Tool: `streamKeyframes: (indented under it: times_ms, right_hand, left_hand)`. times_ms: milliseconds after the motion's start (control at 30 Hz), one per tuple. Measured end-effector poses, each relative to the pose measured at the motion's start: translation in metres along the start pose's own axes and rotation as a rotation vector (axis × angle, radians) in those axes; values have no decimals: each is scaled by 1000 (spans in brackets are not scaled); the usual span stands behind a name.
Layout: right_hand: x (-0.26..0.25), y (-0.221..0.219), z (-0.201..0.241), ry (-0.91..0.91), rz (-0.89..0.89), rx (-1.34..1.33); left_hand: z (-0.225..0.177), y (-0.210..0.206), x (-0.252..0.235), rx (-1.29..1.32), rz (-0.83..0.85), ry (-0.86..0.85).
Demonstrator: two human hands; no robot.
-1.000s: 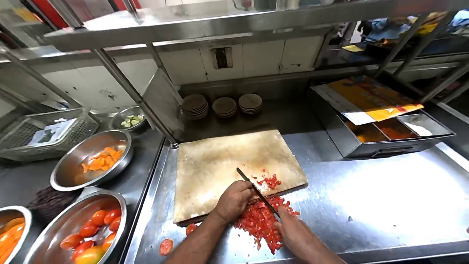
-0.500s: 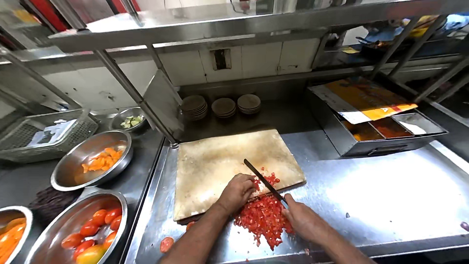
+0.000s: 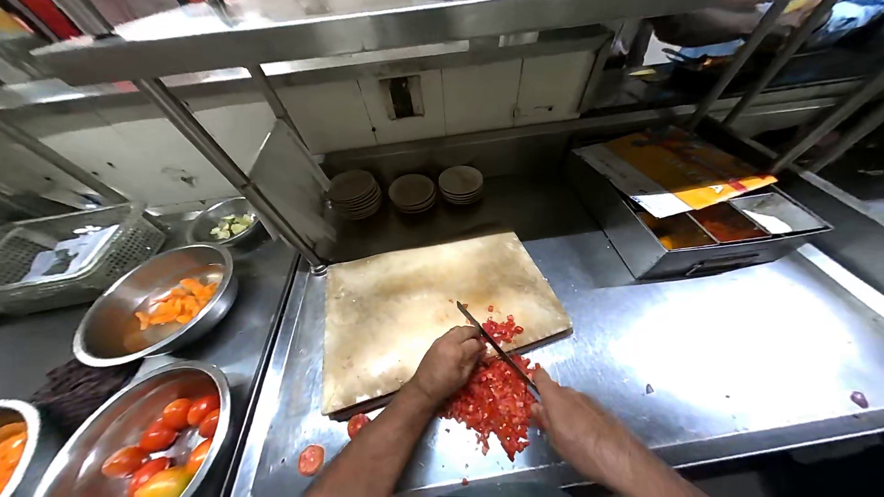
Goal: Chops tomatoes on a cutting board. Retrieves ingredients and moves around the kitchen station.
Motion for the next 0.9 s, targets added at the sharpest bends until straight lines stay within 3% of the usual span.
streamKeyframes:
  times_ms: [100, 167, 333, 433, 533, 633, 767, 900]
  right_hand:
    - [-31, -29, -3, 7, -61, -61]
    - [-44, -19, -4, 62, -51, -90]
    - [-11, -1, 7, 38, 29, -24]
    - [-37, -28, 1, 43, -42, -80]
    - [-45, -9, 2, 83, -17, -72]
    - [-21, 3, 8, 71, 43, -47]
    - [-38, -31, 9, 61, -10, -89]
    - [-35, -4, 11, 103, 31, -73]
  left_hand:
    - [3, -2, 2, 13, -48, 4]
    - [5, 0, 2, 45, -37, 13]
    - [7, 0, 1, 101, -41, 19]
    - [6, 1, 4, 108, -49, -4]
    - [3, 6, 10, 83, -27, -16]
    - [1, 9, 13, 48, -57, -22]
    - [2, 5, 15, 26, -82, -16]
    - [5, 7, 14, 28, -63, -15]
Point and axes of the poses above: each hand's wrist, its own x-axis away from the middle knuckle, its own y-axis out of the back of the hand, z = x × y, the point moved 6 cm from there along -x, towards the middle knuckle, and after that the axes turned 5 degrees about -x, right-handed, at the moved point
